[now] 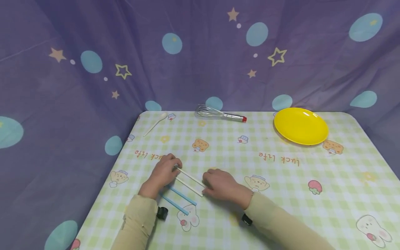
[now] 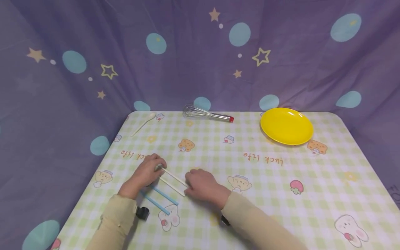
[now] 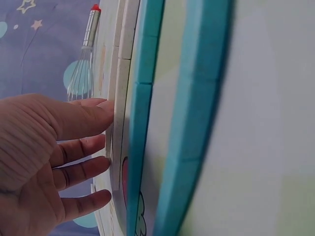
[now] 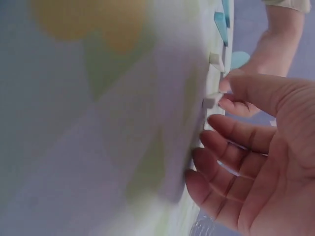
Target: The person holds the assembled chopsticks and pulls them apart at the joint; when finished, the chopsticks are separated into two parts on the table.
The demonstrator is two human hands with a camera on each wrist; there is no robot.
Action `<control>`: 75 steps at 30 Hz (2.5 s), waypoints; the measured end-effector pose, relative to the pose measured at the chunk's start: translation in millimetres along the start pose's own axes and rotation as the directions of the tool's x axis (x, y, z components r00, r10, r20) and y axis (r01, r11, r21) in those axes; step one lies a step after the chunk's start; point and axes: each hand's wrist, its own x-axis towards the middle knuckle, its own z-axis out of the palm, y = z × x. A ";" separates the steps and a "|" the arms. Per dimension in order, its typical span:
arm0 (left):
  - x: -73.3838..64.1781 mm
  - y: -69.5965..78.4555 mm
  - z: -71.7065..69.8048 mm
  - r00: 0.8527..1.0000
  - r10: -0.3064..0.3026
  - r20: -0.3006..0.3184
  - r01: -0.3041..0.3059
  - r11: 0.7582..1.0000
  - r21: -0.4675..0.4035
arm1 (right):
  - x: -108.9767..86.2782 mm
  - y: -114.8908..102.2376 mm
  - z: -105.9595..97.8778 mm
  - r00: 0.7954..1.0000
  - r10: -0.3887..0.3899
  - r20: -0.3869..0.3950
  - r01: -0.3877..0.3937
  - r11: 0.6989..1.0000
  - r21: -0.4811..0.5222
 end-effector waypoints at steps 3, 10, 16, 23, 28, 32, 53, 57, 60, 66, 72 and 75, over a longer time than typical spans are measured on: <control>-0.3 0.3 0.7 1.000 0.004 -0.002 -0.004 1.000 0.011 | 6.0 -3.9 3.9 0.999 0.028 0.035 -0.028 0.999 -0.018; 0.6 1.8 1.1 1.000 0.024 -0.002 -0.024 0.998 0.053 | 10.2 -9.0 7.0 0.997 0.049 0.059 -0.044 0.996 -0.073; 1.5 5.6 1.2 0.999 0.037 -0.009 -0.036 0.995 0.092 | 8.8 -6.5 4.5 0.998 0.054 0.034 -0.054 0.998 -0.018; 0.5 14.4 1.4 0.998 0.057 -0.008 -0.056 0.992 0.115 | 5.2 1.1 4.0 0.996 0.088 -0.008 -0.088 0.995 0.049; 2.5 24.4 -1.1 0.994 0.107 -0.011 -0.104 0.984 0.145 | -3.1 8.0 -3.0 0.993 0.112 -0.047 -0.109 0.992 0.065; 6.2 34.7 -1.0 0.986 0.163 -0.035 -0.157 0.977 0.146 | -12.0 17.4 -9.4 0.988 0.107 -0.110 -0.102 0.994 0.049; 26.3 92.8 18.7 0.950 0.296 -0.096 -0.303 0.951 -0.066 | -55.1 64.4 -50.6 0.950 0.213 -0.229 -0.205 0.977 0.059; 31.6 103.2 22.3 0.947 0.307 -0.098 -0.315 0.946 -0.080 | -63.3 70.7 -58.1 0.944 0.249 -0.215 -0.236 0.968 0.085; 34.3 110.4 24.3 0.944 0.316 -0.097 -0.324 0.943 -0.079 | -70.0 74.5 -62.5 0.941 0.261 -0.217 -0.248 0.965 0.087; 38.2 124.0 29.7 0.939 0.331 -0.093 -0.339 0.937 -0.088 | -80.7 82.5 -66.0 0.934 0.292 -0.207 -0.275 0.956 0.103; 40.3 135.4 34.2 0.933 0.351 -0.086 -0.358 0.930 -0.084 | -83.2 86.5 -64.6 0.940 0.271 -0.206 -0.251 0.960 0.121; 41.3 139.8 35.1 0.927 0.367 -0.080 -0.373 0.925 -0.077 | -82.1 86.4 -63.2 0.950 0.221 -0.222 -0.199 0.973 0.118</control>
